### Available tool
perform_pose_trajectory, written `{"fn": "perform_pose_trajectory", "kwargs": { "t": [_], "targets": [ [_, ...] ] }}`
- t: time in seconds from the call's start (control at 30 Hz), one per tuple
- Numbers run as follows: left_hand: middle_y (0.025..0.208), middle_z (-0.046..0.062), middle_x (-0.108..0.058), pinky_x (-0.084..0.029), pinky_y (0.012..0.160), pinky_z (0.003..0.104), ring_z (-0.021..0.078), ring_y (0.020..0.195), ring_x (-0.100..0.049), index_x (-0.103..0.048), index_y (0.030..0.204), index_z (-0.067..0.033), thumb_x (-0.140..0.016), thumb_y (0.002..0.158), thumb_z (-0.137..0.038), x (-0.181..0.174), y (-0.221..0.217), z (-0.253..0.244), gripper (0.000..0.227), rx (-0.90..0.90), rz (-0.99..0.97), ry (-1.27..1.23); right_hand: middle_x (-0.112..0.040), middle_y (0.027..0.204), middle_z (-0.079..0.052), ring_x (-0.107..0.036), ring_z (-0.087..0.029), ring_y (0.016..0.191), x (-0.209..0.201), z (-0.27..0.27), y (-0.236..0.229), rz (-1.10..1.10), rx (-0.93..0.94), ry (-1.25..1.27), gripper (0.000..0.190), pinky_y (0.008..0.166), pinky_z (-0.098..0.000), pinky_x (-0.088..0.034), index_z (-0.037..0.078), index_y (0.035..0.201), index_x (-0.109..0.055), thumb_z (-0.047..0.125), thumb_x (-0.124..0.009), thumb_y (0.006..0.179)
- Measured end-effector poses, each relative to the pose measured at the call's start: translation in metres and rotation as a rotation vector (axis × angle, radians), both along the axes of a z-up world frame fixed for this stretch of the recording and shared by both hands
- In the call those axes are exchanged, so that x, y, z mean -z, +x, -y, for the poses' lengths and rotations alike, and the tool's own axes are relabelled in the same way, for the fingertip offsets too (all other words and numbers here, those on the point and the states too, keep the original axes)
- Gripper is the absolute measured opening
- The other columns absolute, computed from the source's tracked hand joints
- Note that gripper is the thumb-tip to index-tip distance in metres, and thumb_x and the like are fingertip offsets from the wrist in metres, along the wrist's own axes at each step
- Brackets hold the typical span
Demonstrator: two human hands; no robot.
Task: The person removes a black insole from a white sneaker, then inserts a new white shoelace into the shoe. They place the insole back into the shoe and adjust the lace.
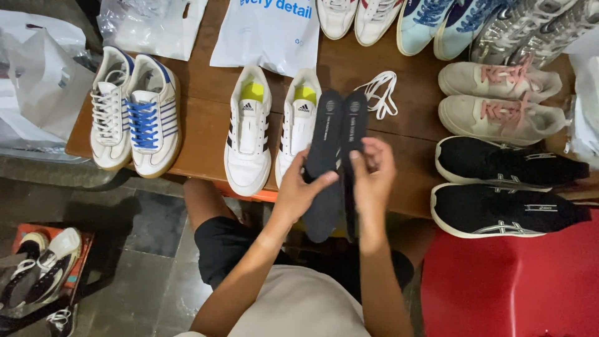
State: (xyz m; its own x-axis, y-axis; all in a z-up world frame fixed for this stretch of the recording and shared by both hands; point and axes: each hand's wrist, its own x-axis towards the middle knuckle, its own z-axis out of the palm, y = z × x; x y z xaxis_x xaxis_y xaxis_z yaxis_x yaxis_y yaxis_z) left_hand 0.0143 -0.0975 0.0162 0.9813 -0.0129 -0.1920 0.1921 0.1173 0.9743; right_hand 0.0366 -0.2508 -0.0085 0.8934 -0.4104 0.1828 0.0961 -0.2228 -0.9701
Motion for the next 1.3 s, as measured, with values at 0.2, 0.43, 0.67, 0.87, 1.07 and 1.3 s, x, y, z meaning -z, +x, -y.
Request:
{"fn": "perform_pose_trajectory", "kwargs": {
  "t": [0.2, 0.43, 0.67, 0.87, 1.07, 1.3],
  "targets": [
    [0.115, 0.024, -0.07, -0.06, 0.084, 0.047, 0.0318, 0.1, -0.068, -0.06, 0.137, -0.0047, -0.068, 0.099, -0.015, -0.009, 0.002, -0.038, 0.04, -0.15, 0.134, 0.19, -0.063, 0.096, -0.009, -0.063, -0.022, 0.086, 0.025, 0.097, 0.03, 0.048, -0.014, -0.211, 0.033, 0.079, -0.0349, -0.05, 0.013, 0.123, -0.067, 0.007, -0.075, 0.093],
    [0.113, 0.028, -0.073, -0.058, 0.084, 0.053, 0.0444, 0.108, -0.07, -0.067, 0.132, -0.0002, -0.07, 0.096, -0.015, -0.026, -0.004, -0.056, 0.039, -0.025, 0.249, 0.418, -0.043, 0.146, -0.033, -0.04, -0.052, 0.139, -0.047, 0.054, 0.02, 0.292, -0.439, -0.814, 0.052, 0.116, -0.0593, -0.029, -0.006, 0.145, -0.05, 0.008, -0.066, 0.097],
    [0.099, 0.021, -0.075, -0.059, 0.082, 0.044, 0.0331, 0.098, -0.072, -0.074, 0.114, -0.0007, -0.072, 0.094, -0.013, -0.034, -0.006, -0.059, 0.024, 0.128, 0.293, 0.415, -0.053, 0.144, -0.013, -0.038, -0.033, 0.148, -0.065, -0.003, 0.026, 0.58, -0.986, -1.36, 0.068, 0.123, -0.0655, -0.012, 0.009, 0.151, -0.047, 0.025, -0.072, 0.09],
    [0.095, 0.02, -0.076, -0.059, 0.084, 0.046, 0.0293, 0.096, -0.071, -0.071, 0.115, -0.0012, -0.079, 0.088, -0.016, -0.028, 0.004, -0.086, 0.031, 0.172, 0.185, 0.321, -0.057, 0.131, -0.019, -0.049, -0.036, 0.134, -0.069, -0.015, 0.041, 0.582, -1.137, -1.351, 0.086, 0.124, -0.0643, -0.016, 0.004, 0.154, -0.043, 0.025, -0.081, 0.079],
    [0.097, 0.025, -0.073, -0.058, 0.079, 0.047, 0.0353, 0.092, -0.071, -0.056, 0.108, -0.0047, -0.084, 0.084, -0.021, -0.015, 0.013, -0.086, 0.041, 0.261, 0.105, 0.357, -0.055, 0.128, -0.019, -0.053, -0.037, 0.128, -0.061, -0.011, 0.041, 0.539, -1.225, -1.195, 0.082, 0.124, -0.0626, -0.019, 0.002, 0.151, -0.045, 0.056, -0.062, 0.092],
    [0.086, 0.028, -0.071, -0.056, 0.068, 0.049, 0.0399, 0.073, -0.072, -0.057, 0.126, -0.0014, -0.058, 0.099, -0.01, -0.037, 0.04, -0.113, 0.028, 0.339, 0.377, 0.447, -0.064, 0.118, -0.019, -0.06, -0.035, 0.12, -0.082, 0.013, 0.051, 0.155, -1.184, -1.254, 0.089, 0.115, -0.0564, -0.037, 0.012, 0.15, -0.052, 0.05, -0.082, 0.076]
  ]
}}
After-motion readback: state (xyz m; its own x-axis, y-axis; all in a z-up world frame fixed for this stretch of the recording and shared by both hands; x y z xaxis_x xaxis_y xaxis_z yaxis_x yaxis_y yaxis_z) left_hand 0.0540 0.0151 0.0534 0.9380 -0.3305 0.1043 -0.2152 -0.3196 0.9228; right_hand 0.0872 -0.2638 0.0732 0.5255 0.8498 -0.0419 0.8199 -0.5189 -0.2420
